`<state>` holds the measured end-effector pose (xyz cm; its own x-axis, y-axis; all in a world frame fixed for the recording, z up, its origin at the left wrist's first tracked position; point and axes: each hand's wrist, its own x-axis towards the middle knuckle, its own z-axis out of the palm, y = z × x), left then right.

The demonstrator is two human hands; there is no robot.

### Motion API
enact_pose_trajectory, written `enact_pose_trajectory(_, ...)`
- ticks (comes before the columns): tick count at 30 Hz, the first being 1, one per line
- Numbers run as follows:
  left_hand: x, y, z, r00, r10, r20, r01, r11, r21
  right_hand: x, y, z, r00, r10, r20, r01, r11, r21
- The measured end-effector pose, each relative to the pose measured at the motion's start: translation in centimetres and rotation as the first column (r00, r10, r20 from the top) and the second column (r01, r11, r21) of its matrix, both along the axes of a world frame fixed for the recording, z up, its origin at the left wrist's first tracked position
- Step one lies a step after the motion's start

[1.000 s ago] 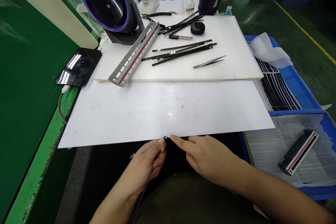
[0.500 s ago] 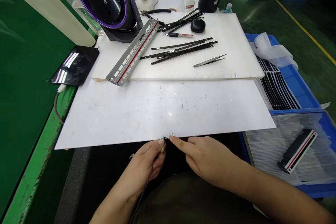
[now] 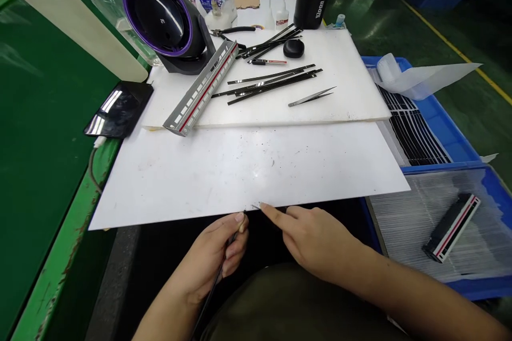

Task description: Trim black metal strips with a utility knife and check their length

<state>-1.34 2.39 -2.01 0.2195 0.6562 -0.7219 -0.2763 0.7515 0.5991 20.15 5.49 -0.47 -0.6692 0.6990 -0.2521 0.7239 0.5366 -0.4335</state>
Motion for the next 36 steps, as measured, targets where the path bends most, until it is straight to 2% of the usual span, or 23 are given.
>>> enact_pose_trajectory(5,-0.4,-0.4,0.6,0.994,0.014,0.112,-0.009,0.999,-0.05,1.2,0.4,0.8,0.982,-0.139,-0.13,0.121,0.983,-0.137)
enact_pose_trajectory(10,-0.7,0.3,0.2,0.988,0.012,0.157,0.002,0.996,-0.085,0.6,0.6,1.0,0.988,-0.112,-0.105,0.099,0.988,-0.121)
enact_pose_trajectory(17,-0.7,0.6,0.2,0.997,-0.075,0.021,0.076,0.997,-0.009,-0.4,0.4,0.7,0.995,-0.05,-0.086,0.043,0.996,-0.076)
enact_pose_trajectory(27,0.1,0.4,0.0,0.996,-0.034,-0.085,0.034,0.999,-0.005,-0.8,0.5,0.8,0.995,-0.031,-0.097,0.021,0.994,-0.105)
enact_pose_trajectory(36,0.5,0.1,0.1,0.991,-0.03,-0.134,0.029,1.0,-0.008,-0.7,0.7,0.3,0.997,0.013,-0.076,-0.018,0.998,-0.067)
